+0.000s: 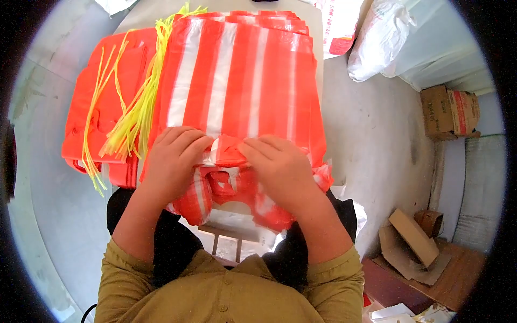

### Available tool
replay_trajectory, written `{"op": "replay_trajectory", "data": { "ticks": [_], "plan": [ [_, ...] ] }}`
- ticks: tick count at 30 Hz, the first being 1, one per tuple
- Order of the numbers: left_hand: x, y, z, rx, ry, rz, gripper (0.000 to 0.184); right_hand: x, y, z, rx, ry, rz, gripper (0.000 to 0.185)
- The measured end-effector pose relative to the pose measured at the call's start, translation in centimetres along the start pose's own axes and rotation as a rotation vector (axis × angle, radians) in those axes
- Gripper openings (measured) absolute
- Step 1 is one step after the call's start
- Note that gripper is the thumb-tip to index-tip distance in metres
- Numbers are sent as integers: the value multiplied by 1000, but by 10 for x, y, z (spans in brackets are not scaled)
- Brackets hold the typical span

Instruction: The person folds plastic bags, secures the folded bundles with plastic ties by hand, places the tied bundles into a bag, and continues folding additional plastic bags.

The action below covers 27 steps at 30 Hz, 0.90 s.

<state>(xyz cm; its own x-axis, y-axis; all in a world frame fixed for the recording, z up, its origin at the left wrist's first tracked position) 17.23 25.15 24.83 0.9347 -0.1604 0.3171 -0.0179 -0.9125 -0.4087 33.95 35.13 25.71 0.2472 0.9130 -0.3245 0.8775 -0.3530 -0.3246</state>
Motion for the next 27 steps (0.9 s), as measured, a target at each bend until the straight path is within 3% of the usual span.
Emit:
{"op": "replay_trajectory", "data": {
  "ticks": [8,17,20,23,27],
  "plan": [
    [-25,29,-10,-144,-135,-22,35,-1,5,4,-9,58,-13,32],
    [-41,37,-17,6,-53,-24,29,-3,-1,1,-27,9,31,32],
    [-47,38,-20,35,161,-73,25,1,-2,-5,-104,-113,78,29],
    [-53,43,-24,-15,381,-273,25,8,0,-9,-300,-291,161,24],
    [-50,40,-27,-38,418,-299,21,33,4,-6,-495,-464,328,14]
  ]
}}
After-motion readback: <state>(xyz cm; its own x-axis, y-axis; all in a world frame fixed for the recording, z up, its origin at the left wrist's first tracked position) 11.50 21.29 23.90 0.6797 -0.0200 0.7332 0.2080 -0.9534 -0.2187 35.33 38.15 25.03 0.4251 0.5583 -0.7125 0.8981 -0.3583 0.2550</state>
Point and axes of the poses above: each hand's wrist, its own y-axis away from the middle knuckle, its own z-axis out of the palm, x = y × z, the point moved 6 cm from there along -y, towards the middle knuckle, and after that the axes turned 1 degree about z, right-handed, at the moved point
